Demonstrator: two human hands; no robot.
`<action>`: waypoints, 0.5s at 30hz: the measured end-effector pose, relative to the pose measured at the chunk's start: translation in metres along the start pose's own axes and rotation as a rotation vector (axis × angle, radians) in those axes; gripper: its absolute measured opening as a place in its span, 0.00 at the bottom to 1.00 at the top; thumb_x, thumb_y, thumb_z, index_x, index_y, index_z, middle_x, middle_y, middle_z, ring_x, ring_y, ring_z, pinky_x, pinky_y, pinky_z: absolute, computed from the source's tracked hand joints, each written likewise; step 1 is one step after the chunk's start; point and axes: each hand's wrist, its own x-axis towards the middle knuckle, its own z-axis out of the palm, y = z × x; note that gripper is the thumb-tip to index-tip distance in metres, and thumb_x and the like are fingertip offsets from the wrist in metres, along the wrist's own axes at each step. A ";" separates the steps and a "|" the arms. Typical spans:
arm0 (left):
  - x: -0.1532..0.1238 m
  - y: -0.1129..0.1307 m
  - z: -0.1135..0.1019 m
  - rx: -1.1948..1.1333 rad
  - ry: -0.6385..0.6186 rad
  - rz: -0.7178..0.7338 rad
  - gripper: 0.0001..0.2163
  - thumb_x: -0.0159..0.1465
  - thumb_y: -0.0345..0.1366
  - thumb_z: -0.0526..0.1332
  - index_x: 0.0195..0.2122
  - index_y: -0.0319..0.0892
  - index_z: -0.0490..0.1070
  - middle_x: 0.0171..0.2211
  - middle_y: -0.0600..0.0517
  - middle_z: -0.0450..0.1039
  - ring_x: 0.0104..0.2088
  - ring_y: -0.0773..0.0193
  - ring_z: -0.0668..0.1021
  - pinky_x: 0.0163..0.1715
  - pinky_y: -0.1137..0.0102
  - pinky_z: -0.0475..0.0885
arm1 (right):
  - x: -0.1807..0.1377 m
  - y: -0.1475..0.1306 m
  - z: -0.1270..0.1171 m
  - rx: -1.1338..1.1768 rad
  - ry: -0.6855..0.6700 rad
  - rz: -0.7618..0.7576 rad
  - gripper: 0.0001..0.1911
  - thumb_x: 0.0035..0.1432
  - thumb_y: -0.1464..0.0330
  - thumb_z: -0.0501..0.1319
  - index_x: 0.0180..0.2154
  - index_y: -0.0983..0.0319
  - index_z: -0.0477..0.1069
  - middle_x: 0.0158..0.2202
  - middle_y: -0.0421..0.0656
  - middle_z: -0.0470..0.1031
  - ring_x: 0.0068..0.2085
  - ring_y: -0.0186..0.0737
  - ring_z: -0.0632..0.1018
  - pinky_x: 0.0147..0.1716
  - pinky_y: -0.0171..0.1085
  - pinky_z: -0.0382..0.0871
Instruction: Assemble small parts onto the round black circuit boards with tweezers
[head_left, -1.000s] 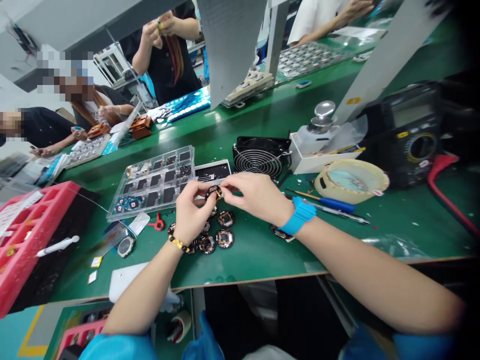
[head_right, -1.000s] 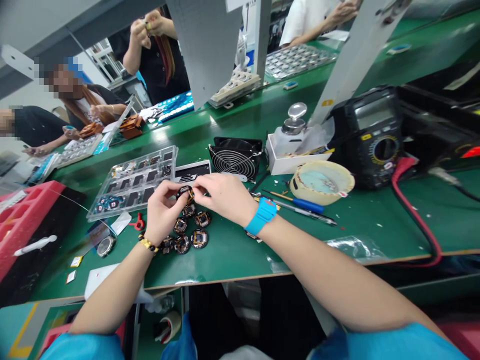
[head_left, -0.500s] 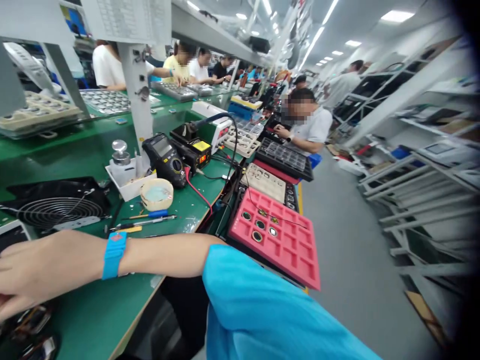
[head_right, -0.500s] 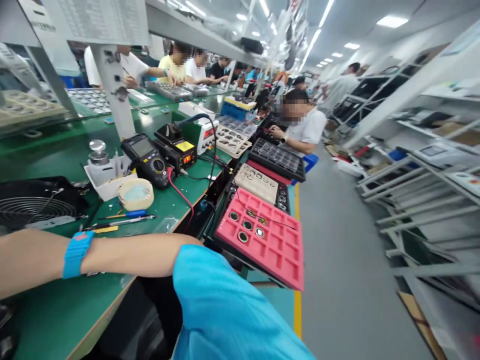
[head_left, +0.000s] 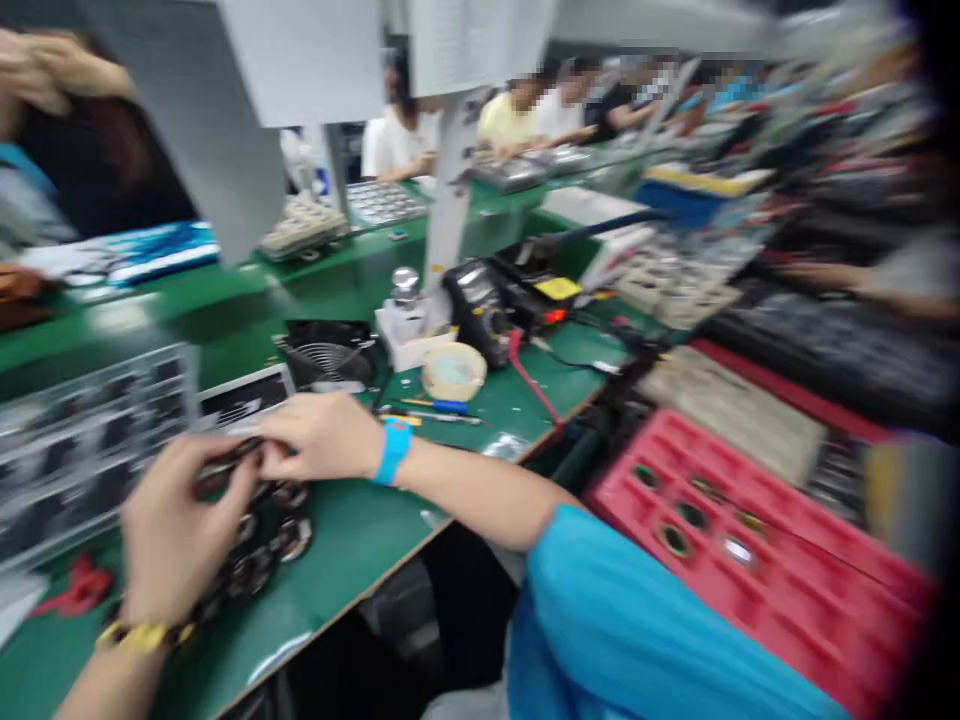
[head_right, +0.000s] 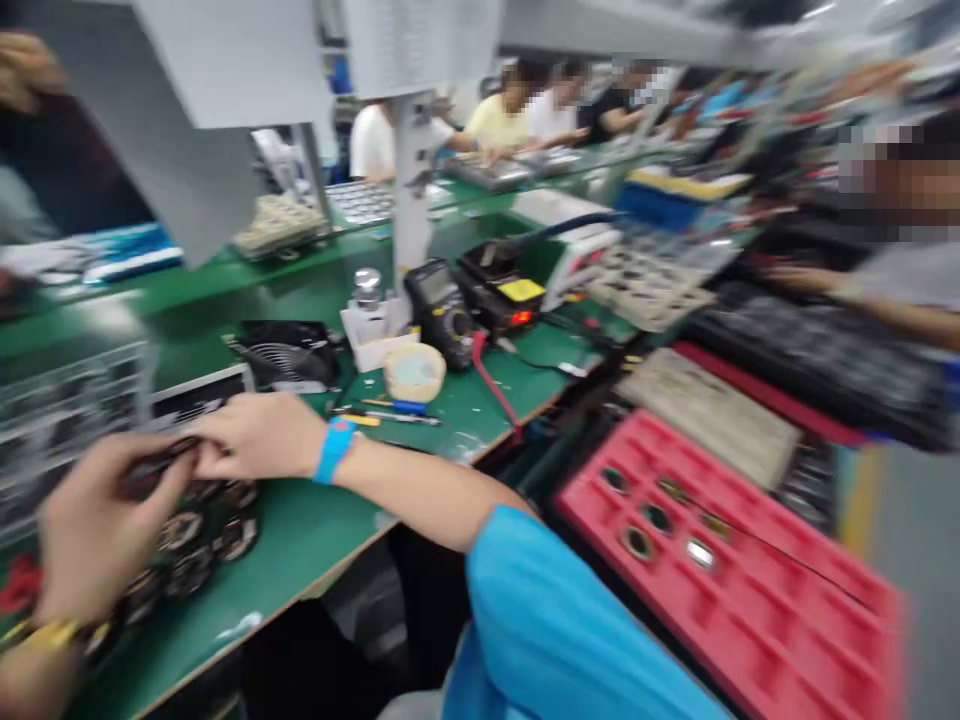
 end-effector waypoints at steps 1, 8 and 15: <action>-0.004 0.003 -0.013 0.039 0.003 0.008 0.05 0.64 0.40 0.66 0.39 0.46 0.76 0.37 0.53 0.78 0.35 0.59 0.78 0.36 0.66 0.76 | -0.001 0.002 0.003 0.031 0.051 -0.025 0.10 0.65 0.66 0.58 0.38 0.59 0.77 0.38 0.41 0.84 0.41 0.38 0.79 0.36 0.35 0.66; -0.004 0.009 -0.016 0.106 -0.006 0.153 0.05 0.67 0.29 0.61 0.43 0.43 0.75 0.39 0.50 0.76 0.39 0.62 0.79 0.40 0.70 0.76 | 0.002 0.006 0.008 0.089 0.223 -0.085 0.07 0.57 0.72 0.59 0.27 0.60 0.71 0.27 0.41 0.77 0.31 0.38 0.74 0.30 0.37 0.59; -0.007 0.007 -0.018 0.095 -0.021 0.120 0.08 0.66 0.28 0.61 0.42 0.45 0.76 0.40 0.49 0.76 0.40 0.61 0.80 0.41 0.68 0.76 | 0.000 -0.002 0.008 0.217 0.216 -0.036 0.07 0.56 0.72 0.59 0.26 0.60 0.70 0.24 0.39 0.73 0.27 0.36 0.70 0.29 0.36 0.59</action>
